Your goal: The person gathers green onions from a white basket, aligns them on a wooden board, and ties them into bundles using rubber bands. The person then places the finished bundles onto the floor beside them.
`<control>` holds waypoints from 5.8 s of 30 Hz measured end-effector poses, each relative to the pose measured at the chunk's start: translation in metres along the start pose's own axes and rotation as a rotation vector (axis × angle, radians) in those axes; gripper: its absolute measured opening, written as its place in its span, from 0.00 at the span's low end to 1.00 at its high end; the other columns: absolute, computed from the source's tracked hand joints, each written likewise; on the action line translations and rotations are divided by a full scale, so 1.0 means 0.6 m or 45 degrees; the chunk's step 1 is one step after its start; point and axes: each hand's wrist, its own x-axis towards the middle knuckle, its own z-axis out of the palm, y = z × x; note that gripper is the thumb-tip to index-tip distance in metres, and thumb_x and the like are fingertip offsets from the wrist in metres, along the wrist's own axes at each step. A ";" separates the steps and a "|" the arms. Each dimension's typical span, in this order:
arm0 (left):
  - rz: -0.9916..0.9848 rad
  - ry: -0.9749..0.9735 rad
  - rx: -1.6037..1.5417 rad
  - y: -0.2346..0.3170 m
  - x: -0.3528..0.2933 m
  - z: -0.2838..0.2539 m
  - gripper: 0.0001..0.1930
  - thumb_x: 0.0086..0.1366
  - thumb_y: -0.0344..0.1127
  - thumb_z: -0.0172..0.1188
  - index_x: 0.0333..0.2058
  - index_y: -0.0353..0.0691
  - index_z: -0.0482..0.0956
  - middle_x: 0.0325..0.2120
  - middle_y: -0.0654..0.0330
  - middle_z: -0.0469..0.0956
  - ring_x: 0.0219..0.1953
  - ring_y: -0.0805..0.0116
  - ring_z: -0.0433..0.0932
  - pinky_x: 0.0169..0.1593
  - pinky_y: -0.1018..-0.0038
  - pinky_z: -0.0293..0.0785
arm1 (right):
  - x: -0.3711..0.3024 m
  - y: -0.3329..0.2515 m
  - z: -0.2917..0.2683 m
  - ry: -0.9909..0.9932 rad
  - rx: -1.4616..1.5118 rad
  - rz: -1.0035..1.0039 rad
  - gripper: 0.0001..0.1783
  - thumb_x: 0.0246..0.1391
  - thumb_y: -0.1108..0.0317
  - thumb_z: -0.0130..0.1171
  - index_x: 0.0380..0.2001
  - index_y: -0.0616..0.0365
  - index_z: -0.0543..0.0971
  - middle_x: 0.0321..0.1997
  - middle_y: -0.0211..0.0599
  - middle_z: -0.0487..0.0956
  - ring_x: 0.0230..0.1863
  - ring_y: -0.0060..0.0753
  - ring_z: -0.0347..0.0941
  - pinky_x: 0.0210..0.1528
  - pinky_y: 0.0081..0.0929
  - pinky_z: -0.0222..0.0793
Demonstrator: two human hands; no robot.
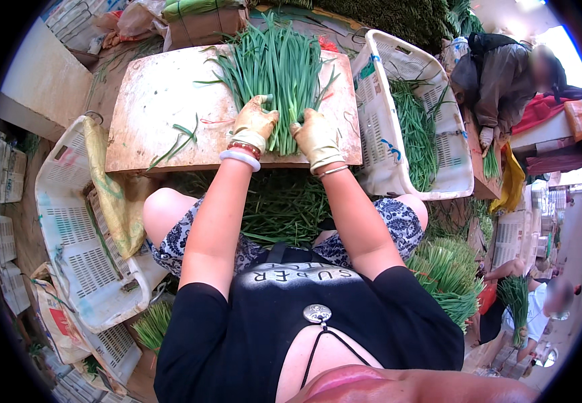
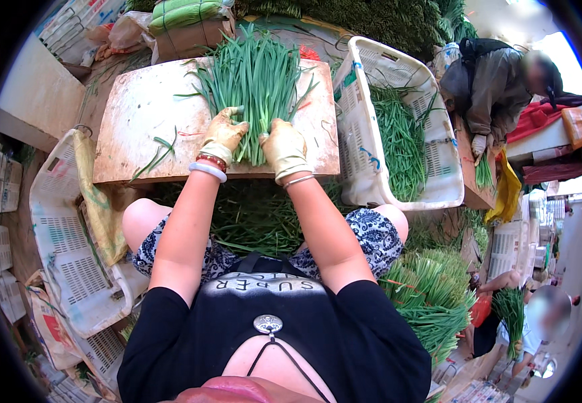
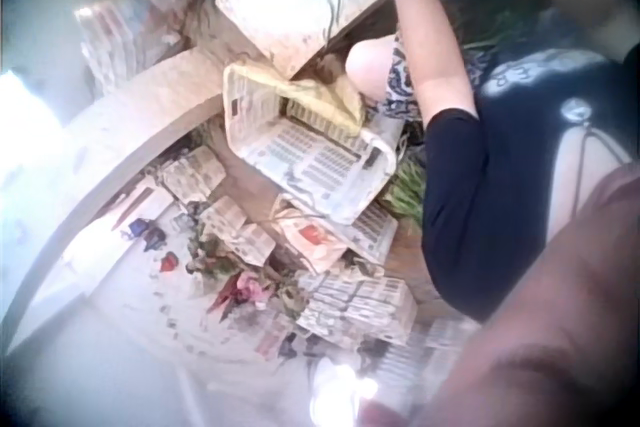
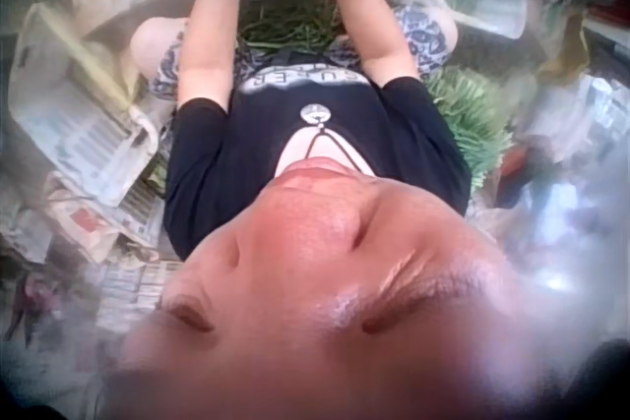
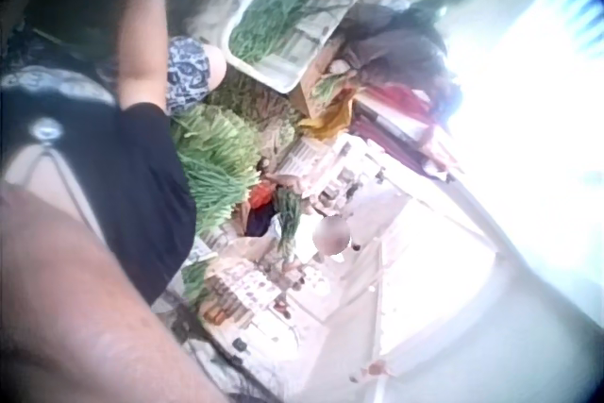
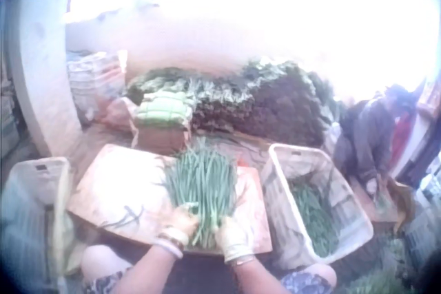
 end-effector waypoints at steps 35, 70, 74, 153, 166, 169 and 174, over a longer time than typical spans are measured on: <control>0.082 -0.128 0.405 0.040 -0.021 0.000 0.14 0.50 0.36 0.53 0.38 0.55 0.76 0.27 0.53 0.76 0.32 0.57 0.75 0.41 0.71 0.70 | -0.097 0.098 -0.093 -1.184 1.194 -0.562 0.11 0.50 0.67 0.54 0.37 0.60 0.74 0.35 0.33 0.74 0.35 0.18 0.68 0.37 0.17 0.65; -0.513 0.564 -0.892 -0.150 -0.048 -0.057 0.11 0.60 0.36 0.48 0.36 0.36 0.72 0.22 0.60 0.72 0.16 0.73 0.68 0.17 0.79 0.64 | 0.121 0.150 0.003 0.114 0.080 0.121 0.15 0.43 0.64 0.54 0.37 0.53 0.75 0.33 0.50 0.75 0.38 0.46 0.72 0.44 0.36 0.66; -0.648 0.684 -1.208 -0.152 -0.034 -0.048 0.06 0.56 0.32 0.54 0.30 0.37 0.71 0.19 0.61 0.71 0.17 0.70 0.70 0.20 0.77 0.70 | 0.126 0.158 0.002 0.000 -0.165 -0.134 0.21 0.40 0.64 0.58 0.43 0.46 0.73 0.44 0.44 0.69 0.47 0.44 0.67 0.48 0.34 0.64; 0.095 0.681 -0.592 -0.065 0.016 0.013 0.06 0.51 0.27 0.59 0.29 0.32 0.76 0.25 0.58 0.77 0.27 0.72 0.72 0.36 0.76 0.68 | 0.103 -0.073 0.048 -0.072 0.108 -0.559 0.12 0.36 0.64 0.55 0.23 0.62 0.76 0.31 0.51 0.75 0.38 0.48 0.70 0.44 0.35 0.65; 0.346 0.320 -0.411 -0.077 0.026 -0.025 0.15 0.59 0.42 0.50 0.30 0.34 0.76 0.25 0.56 0.76 0.28 0.66 0.72 0.35 0.72 0.66 | 0.098 -0.058 0.064 0.047 0.212 -0.578 0.10 0.34 0.67 0.53 0.22 0.62 0.77 0.29 0.50 0.75 0.36 0.47 0.71 0.43 0.35 0.66; 0.528 0.338 -0.029 -0.091 0.052 -0.037 0.13 0.57 0.40 0.51 0.27 0.34 0.76 0.21 0.56 0.76 0.24 0.67 0.72 0.31 0.73 0.67 | 0.097 -0.069 0.058 0.015 0.128 -0.560 0.10 0.33 0.68 0.53 0.21 0.61 0.77 0.28 0.50 0.75 0.35 0.46 0.72 0.42 0.35 0.67; 0.370 0.449 -0.170 -0.078 0.050 -0.027 0.06 0.53 0.30 0.55 0.23 0.33 0.74 0.19 0.58 0.74 0.21 0.70 0.69 0.27 0.76 0.65 | 0.093 -0.063 0.058 -0.061 0.240 -0.511 0.10 0.33 0.70 0.53 0.23 0.62 0.76 0.29 0.47 0.74 0.36 0.47 0.71 0.41 0.35 0.66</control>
